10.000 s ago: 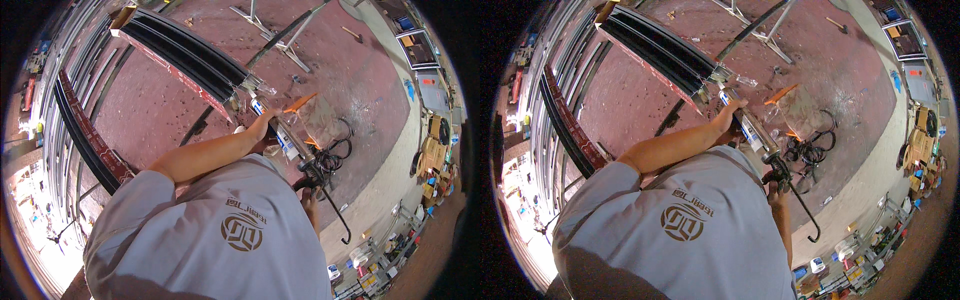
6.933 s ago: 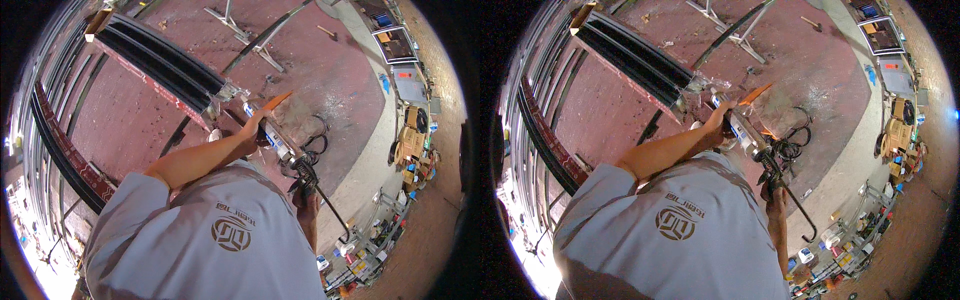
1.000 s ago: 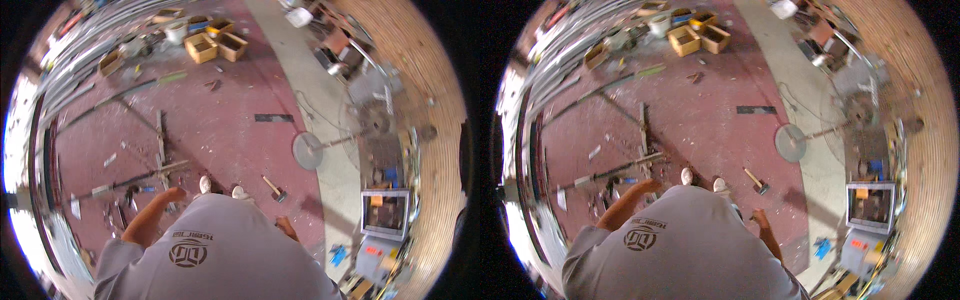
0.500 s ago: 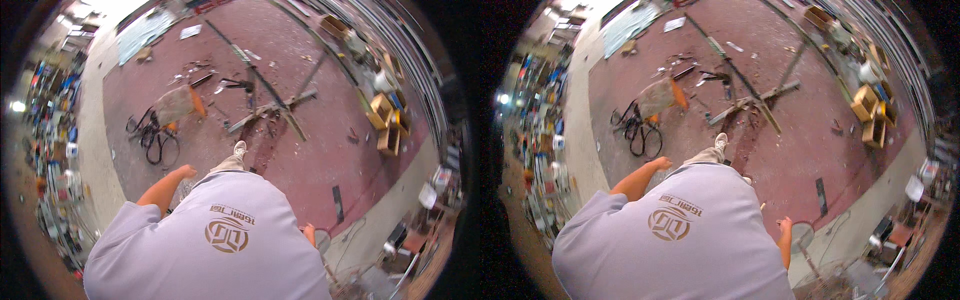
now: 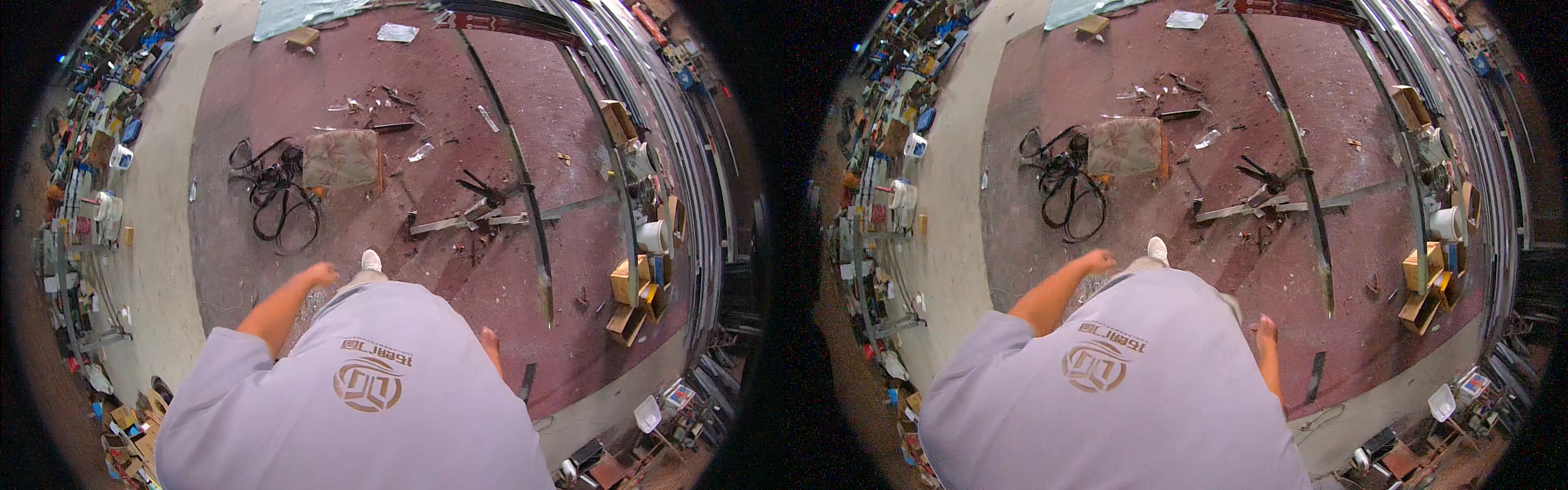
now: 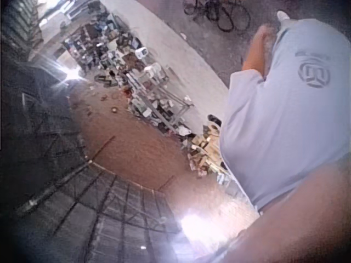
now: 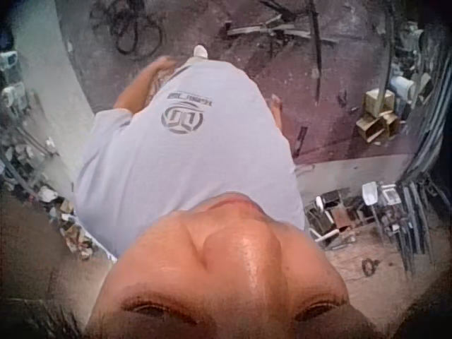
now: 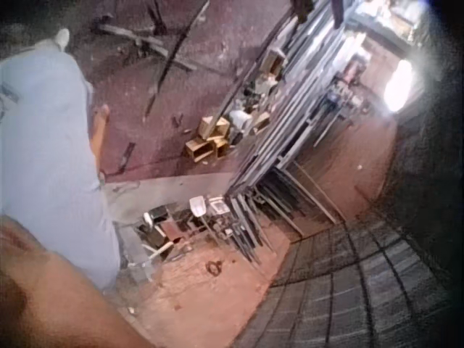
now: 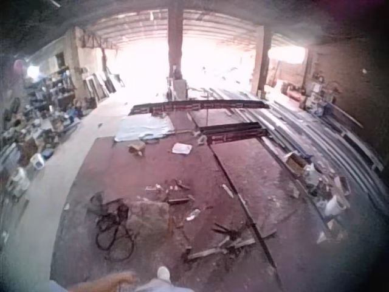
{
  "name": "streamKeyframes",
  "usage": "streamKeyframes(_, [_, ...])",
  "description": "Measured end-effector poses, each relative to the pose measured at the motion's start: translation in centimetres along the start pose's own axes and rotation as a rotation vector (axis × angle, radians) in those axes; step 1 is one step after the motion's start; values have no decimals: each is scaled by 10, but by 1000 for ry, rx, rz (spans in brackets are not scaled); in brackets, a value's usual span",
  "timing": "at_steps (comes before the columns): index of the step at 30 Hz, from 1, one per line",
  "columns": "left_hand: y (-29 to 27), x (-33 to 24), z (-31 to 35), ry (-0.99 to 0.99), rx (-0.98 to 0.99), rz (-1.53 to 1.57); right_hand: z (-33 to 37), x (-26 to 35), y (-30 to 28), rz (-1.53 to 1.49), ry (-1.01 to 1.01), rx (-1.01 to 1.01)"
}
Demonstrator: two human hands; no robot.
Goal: The person applies sealant to the edge of a long metal profile using a caulking gun. They move around the workshop to reach different sections of the profile and later sit on a small stool to continue the application.
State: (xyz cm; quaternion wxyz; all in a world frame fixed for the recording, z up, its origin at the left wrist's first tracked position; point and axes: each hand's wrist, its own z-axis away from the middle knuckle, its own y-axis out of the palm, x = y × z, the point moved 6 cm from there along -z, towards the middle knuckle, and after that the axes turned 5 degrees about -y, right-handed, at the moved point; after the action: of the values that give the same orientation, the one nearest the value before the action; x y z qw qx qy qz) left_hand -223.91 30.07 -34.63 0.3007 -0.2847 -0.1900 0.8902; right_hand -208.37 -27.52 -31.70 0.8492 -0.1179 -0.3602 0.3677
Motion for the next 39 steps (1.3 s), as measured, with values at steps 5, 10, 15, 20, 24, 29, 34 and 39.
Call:
streamKeyframes(5, [-114,44,-8,-121,-256,223,-37,72,27,13,-380,-104])
streamKeyframes(10, [-153,83,-33,-240,-328,241,-79,134,42,99,-233,90])
streamKeyframes(15, [-130,63,-42,-284,-303,471,-130,188,46,225,-224,221])
streamKeyframes(20, [-170,-34,-33,-160,-310,400,-153,228,37,295,-122,227])
streamKeyframes(24, [-268,-116,-59,-102,-351,420,-163,234,31,289,-122,171])
streamKeyframes(29, [-435,-282,-120,356,-601,-8,-211,176,65,712,-262,290])
streamKeyframes(34, [-573,-484,-217,888,-605,71,-183,128,69,251,8,-4])
streamKeyframes(39, [-661,-656,-324,1042,-905,-109,-104,186,71,-242,304,-200])
